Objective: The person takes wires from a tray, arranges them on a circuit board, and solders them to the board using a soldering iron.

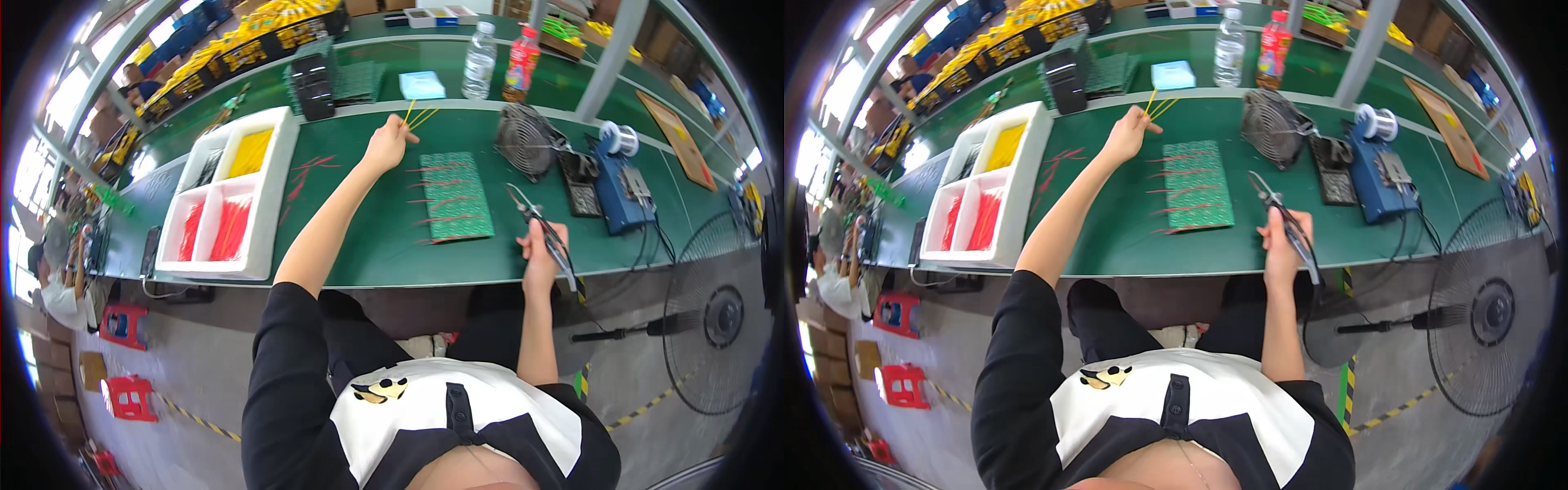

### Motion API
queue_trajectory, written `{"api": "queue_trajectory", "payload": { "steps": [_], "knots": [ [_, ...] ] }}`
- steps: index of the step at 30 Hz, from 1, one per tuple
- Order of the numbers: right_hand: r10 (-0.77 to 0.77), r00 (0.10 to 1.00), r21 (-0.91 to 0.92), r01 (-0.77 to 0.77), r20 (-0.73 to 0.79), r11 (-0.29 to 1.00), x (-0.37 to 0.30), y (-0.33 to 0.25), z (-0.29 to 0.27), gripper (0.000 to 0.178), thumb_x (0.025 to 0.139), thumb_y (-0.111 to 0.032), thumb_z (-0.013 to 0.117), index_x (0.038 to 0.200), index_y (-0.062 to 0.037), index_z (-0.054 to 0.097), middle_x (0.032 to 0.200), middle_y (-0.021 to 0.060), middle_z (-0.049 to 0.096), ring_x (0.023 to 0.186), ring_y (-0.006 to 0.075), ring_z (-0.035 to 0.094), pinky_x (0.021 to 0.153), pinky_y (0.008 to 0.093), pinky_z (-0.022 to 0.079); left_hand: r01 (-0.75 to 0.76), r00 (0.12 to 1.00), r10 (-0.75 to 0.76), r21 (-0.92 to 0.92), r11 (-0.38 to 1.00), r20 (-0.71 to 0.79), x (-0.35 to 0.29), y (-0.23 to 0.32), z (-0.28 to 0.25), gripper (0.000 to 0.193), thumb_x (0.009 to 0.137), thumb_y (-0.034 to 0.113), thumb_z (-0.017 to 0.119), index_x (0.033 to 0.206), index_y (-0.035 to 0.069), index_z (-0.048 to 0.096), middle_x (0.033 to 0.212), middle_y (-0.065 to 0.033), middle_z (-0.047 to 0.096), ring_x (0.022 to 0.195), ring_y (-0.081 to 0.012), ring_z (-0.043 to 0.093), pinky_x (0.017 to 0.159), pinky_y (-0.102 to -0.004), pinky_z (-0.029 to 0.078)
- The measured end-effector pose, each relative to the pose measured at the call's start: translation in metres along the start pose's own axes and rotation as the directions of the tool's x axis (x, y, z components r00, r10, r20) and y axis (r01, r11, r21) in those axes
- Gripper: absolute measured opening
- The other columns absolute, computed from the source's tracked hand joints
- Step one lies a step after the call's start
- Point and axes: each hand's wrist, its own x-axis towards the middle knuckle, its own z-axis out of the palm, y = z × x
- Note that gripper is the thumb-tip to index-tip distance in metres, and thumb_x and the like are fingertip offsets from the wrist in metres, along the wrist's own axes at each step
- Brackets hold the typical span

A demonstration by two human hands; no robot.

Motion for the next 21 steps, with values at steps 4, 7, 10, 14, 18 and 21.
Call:
{"api": "queue_trajectory", "payload": {
  "steps": [4,7,10,14,18,21],
  "knots": [
    [0.01,1.0,0.046,-0.01,-0.008,0.999,0.0,-0.001,-0.007,0.016,0.086,-0.013,0.058,0.085,-0.0041,0.045,0.058,0.001,0.047,0.046,0.0047,0.039,0.059,0.0248,0.049,0.131,0.972,-0.123,-0.029,0.991,0.198,-0.008,0.017,0.032,0.02,0.092,0.019,0.041,0.09,0.0,0.047,0.088,-0.0103,0.067,0.083,-0.0242,0.059,0.076,-0.0332,0.043],
    [0.007,1.0,0.056,-0.008,0.013,0.998,0.0,0.0,-0.01,0.016,0.087,-0.012,0.058,0.085,-0.0037,0.044,0.059,0.001,0.047,0.046,0.0045,0.039,0.059,0.0249,0.05,0.13,0.958,-0.12,-0.025,0.991,0.259,-0.023,0.031,0.031,0.019,0.092,0.019,0.041,0.09,0.0,0.047,0.088,-0.0107,0.067,0.082,-0.0238,0.059,0.076,-0.0328,0.043],
    [0.024,1.0,0.079,-0.025,0.012,0.997,0.0,-0.001,-0.013,0.016,0.087,-0.012,0.058,0.085,-0.0037,0.044,0.059,0.001,0.047,0.046,0.0043,0.039,0.06,0.0253,0.05,0.116,0.95,-0.1,-0.037,0.993,0.295,-0.042,0.042,0.031,0.021,0.093,0.021,0.041,0.091,0.001,0.046,0.089,-0.0114,0.067,0.082,-0.0238,0.059,0.076,-0.0324,0.043],
    [0.023,1.0,0.132,-0.022,-0.005,0.991,0.004,0.001,-0.011,0.017,0.085,-0.01,0.06,0.085,-0.0035,0.045,0.06,0.0017,0.049,0.046,0.0045,0.042,0.058,0.0248,0.05,0.001,0.984,0.02,-0.118,0.993,0.177,-0.057,0.042,0.031,0.02,0.094,0.02,0.041,0.093,0.0,0.045,0.08,-0.0101,0.064,0.074,-0.0217,0.056,0.071,-0.0317,0.043],
    [0.02,1.0,0.135,-0.019,-0.011,0.991,0.009,0.0,-0.007,0.019,0.083,-0.011,0.063,0.086,-0.0032,0.046,0.061,0.0031,0.052,0.046,0.0062,0.044,0.059,0.0238,0.049,0.043,0.998,-0.036,-0.178,0.983,0.047,-0.078,0.033,0.012,0.02,0.091,0.019,0.047,0.093,-0.001,0.046,0.063,-0.0096,0.048,0.056,-0.0207,0.046,0.056,-0.0323,0.039],
    [0.005,1.0,0.101,-0.004,-0.017,0.995,0.013,0.0,-0.008,0.021,0.081,-0.011,0.065,0.087,-0.0022,0.047,0.063,0.0059,0.056,0.049,0.009,0.05,0.056,0.0226,0.047,0.068,0.994,-0.055,-0.143,0.987,0.092,-0.103,0.038,-0.009,0.019,0.091,0.018,0.048,0.091,-0.001,0.047,0.061,-0.0072,0.045,0.056,-0.0155,0.042,0.055,-0.0293,0.037]
  ]
}}
